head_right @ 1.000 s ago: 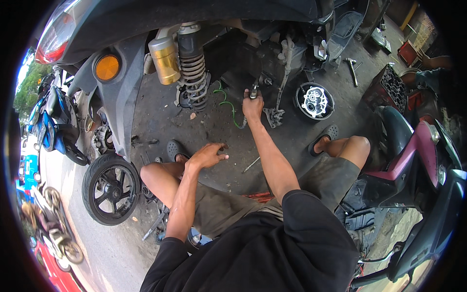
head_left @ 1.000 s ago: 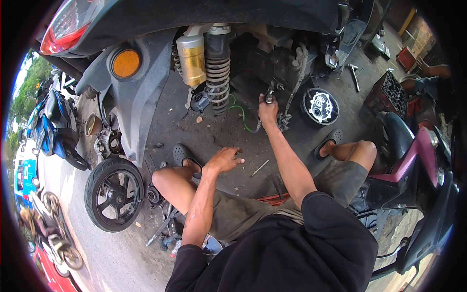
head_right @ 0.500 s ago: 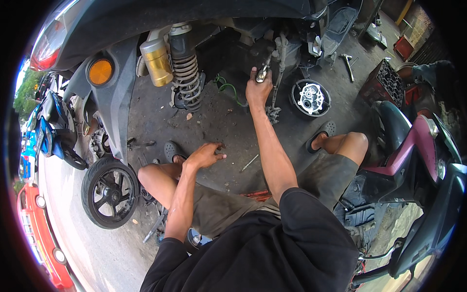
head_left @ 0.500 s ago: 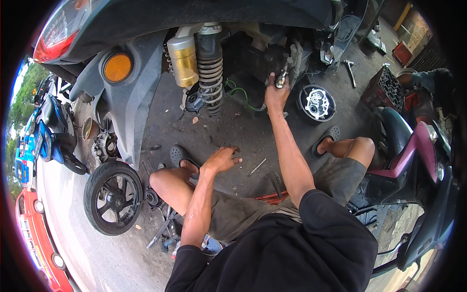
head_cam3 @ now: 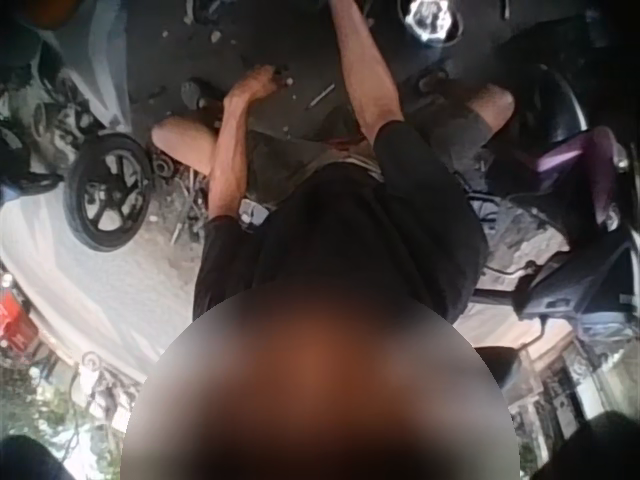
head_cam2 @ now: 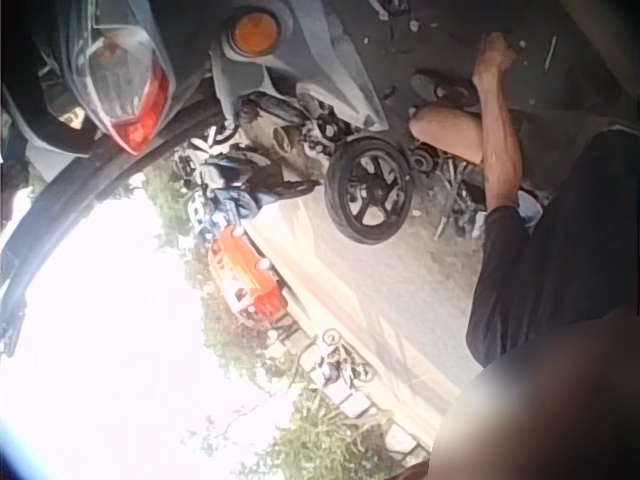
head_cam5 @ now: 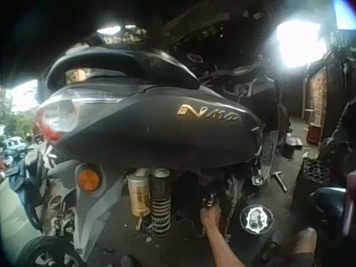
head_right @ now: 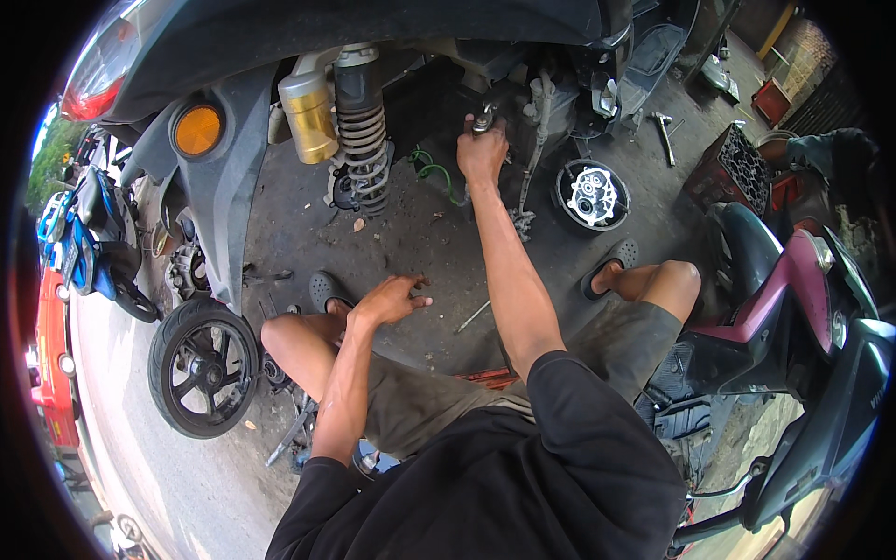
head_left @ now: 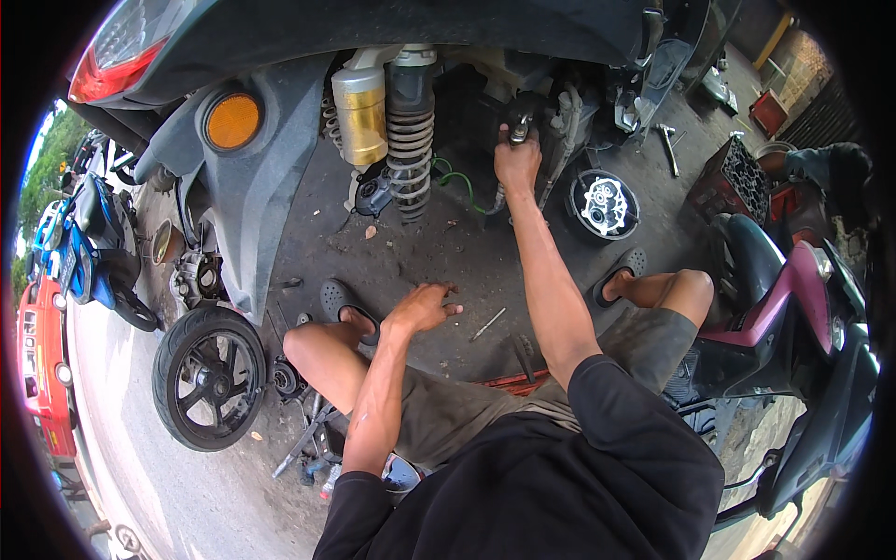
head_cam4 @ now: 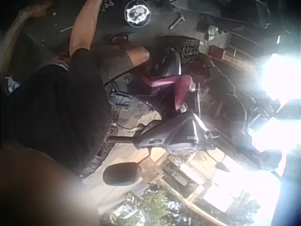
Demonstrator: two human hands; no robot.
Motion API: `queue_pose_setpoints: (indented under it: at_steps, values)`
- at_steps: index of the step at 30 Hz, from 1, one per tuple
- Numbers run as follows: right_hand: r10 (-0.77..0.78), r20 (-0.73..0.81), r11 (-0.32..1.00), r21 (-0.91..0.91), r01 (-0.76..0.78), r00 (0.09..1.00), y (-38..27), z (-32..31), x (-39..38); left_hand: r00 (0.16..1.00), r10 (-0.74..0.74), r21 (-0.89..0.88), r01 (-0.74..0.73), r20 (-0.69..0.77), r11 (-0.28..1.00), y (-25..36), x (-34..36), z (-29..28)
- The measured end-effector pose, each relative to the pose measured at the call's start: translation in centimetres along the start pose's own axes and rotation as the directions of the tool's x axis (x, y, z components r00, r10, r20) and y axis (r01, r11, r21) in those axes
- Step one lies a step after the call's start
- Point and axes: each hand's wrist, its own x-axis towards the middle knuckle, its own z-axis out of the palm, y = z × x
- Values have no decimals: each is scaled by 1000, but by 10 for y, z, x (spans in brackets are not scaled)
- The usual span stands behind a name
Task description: Repairing the engine and rear suspension components of a Yamaha NMAX motorcycle.
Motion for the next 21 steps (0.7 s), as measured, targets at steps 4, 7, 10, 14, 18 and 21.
queue_pose_setpoints:
  at_steps: [4,7,10,14,18,21]
  values:
    - [87,-95,995,61,-82,992,4,8,2,999,-17,-13,17,-29,1000,-5,-1,2]
    - [215,-52,970,128,-207,975,69,9,8,999,28,-11,-28,-18,1000,5,8,0]
    - [483,230,661,537,-524,845,53,-16,-37,995,67,-10,-68,-72,998,-9,-2,3]
    - [443,440,493,608,-622,781,95,-53,-57,993,93,21,-92,-76,996,-4,0,4]
    - [381,692,291,540,-790,613,119,-95,-62,994,91,11,-90,-56,996,-8,0,5]
    - [369,735,215,528,-822,569,141,-123,-47,998,60,2,-59,-24,998,-8,3,6]
